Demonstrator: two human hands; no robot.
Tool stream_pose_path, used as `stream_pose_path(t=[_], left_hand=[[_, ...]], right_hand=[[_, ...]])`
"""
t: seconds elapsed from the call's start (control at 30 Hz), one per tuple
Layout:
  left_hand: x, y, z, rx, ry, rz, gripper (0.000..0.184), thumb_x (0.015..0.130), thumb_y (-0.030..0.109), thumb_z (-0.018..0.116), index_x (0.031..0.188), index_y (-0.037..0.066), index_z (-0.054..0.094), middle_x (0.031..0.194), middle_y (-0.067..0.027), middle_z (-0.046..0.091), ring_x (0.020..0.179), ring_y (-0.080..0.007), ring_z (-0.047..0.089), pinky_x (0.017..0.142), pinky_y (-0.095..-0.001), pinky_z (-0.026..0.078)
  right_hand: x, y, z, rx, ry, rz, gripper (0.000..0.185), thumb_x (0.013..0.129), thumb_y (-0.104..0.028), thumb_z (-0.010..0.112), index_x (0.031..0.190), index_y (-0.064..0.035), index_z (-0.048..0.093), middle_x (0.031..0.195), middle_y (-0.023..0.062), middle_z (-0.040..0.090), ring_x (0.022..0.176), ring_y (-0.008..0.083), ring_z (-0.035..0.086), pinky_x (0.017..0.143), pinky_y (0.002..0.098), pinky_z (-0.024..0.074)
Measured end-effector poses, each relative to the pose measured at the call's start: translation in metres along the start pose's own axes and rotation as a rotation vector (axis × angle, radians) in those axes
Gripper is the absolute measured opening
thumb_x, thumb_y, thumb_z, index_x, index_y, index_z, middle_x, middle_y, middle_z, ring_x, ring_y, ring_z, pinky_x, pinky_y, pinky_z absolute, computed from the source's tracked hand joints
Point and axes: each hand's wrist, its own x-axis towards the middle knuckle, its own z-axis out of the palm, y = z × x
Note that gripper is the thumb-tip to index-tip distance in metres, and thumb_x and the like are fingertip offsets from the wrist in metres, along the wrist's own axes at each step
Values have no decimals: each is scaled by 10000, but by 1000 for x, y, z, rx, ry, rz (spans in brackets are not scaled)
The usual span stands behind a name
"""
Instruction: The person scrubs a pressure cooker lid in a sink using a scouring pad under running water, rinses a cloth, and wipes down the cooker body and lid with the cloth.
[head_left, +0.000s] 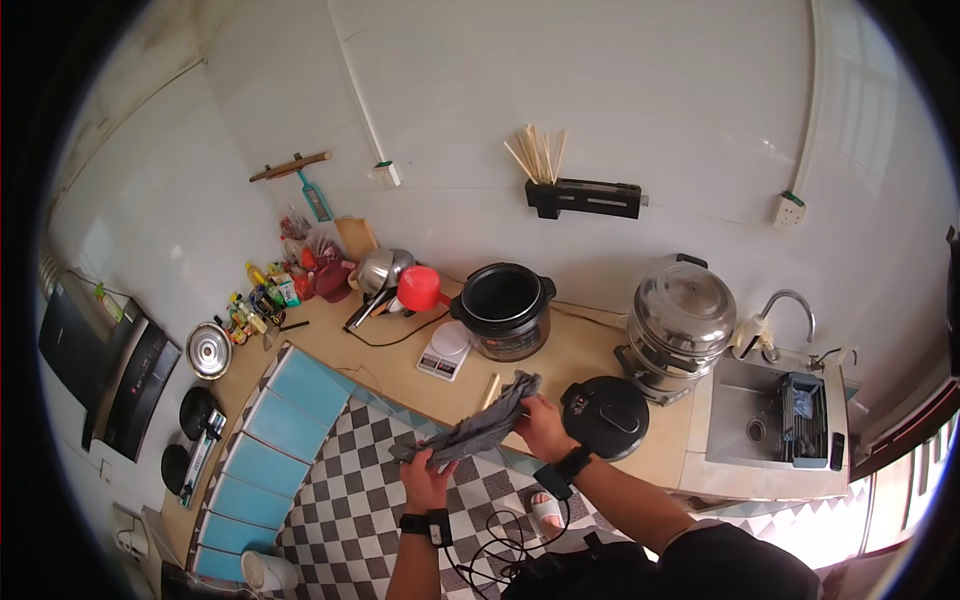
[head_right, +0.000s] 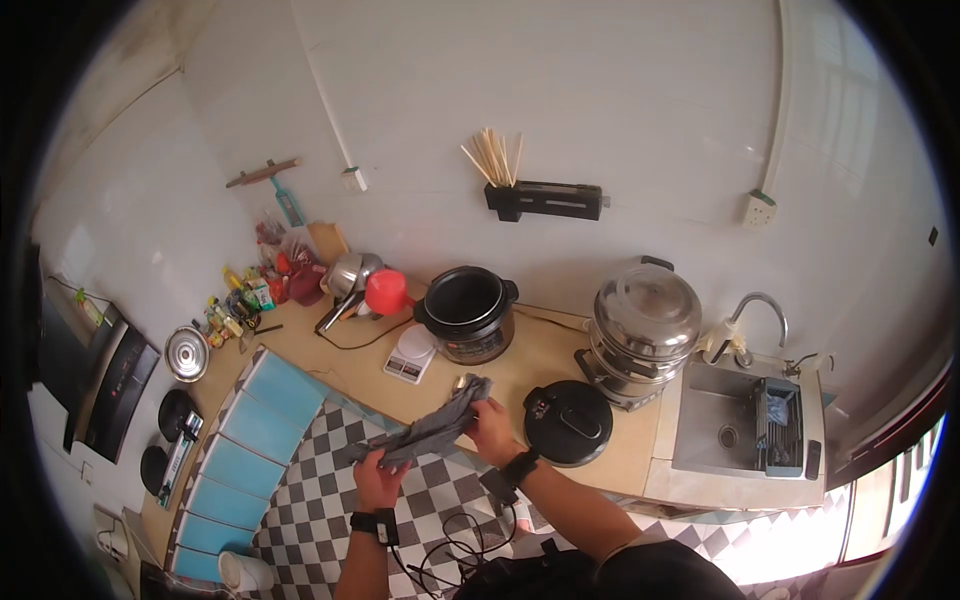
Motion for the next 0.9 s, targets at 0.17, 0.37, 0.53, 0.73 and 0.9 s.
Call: stream_pose_path(t=[0.17, 0.37, 0.53, 0.73, 0.9], left_hand=[[76, 18, 22, 128, -165, -44, 486, 889, -67, 580, 1345, 68, 479, 1207, -159, 642, 1106, -338, 684, 856, -495, 590], [148, 18, 96, 234, -377, -135, 594, 728, -213, 472, 1265, 22, 569, 1209, -139, 666, 1159, -300, 679, 951, -411, 575], [192, -10, 151, 396, -601, -357, 488, 804, -169, 523, 1253, -2, 616, 1177, -113, 691, 1121, -239, 697, 976, -357, 564], [259, -14, 170, 444, -793, -437, 407, 884, -124, 536, 1266, -29, 642, 1168, -105, 721, 1076, -219, 711, 952, -351, 573], [294, -26, 182, 662, -983, -276, 249, 995, 59, 691, 1233, -11, 686, 1157, -51, 724, 1036, -145, 681, 931, -306, 552]], right_hand=[[50, -16, -26, 147, 65, 83, 207, 998, -124, 609, 1186, -36, 614, 1088, 100, 700, 1019, 254, 688, 895, 452, 576], [106, 16, -60, -686, 557, -322, 724, 844, -127, 791, 1471, -45, 438, 1463, 162, 525, 1345, 299, 541, 1125, 438, 453], [96, -12, -9, -906, -47, -394, 759, 850, -81, 783, 1524, -52, 435, 1462, 168, 557, 1348, 220, 533, 1141, 384, 433], [94, -32, 29, -1056, 384, -391, 376, 908, -222, 829, 1213, -30, 723, 934, 117, 739, 848, 205, 685, 818, 354, 552], [101, -25, 39, -1079, 642, -589, 222, 975, -208, 750, 1094, -23, 778, 871, 96, 691, 847, 222, 669, 802, 324, 525]])
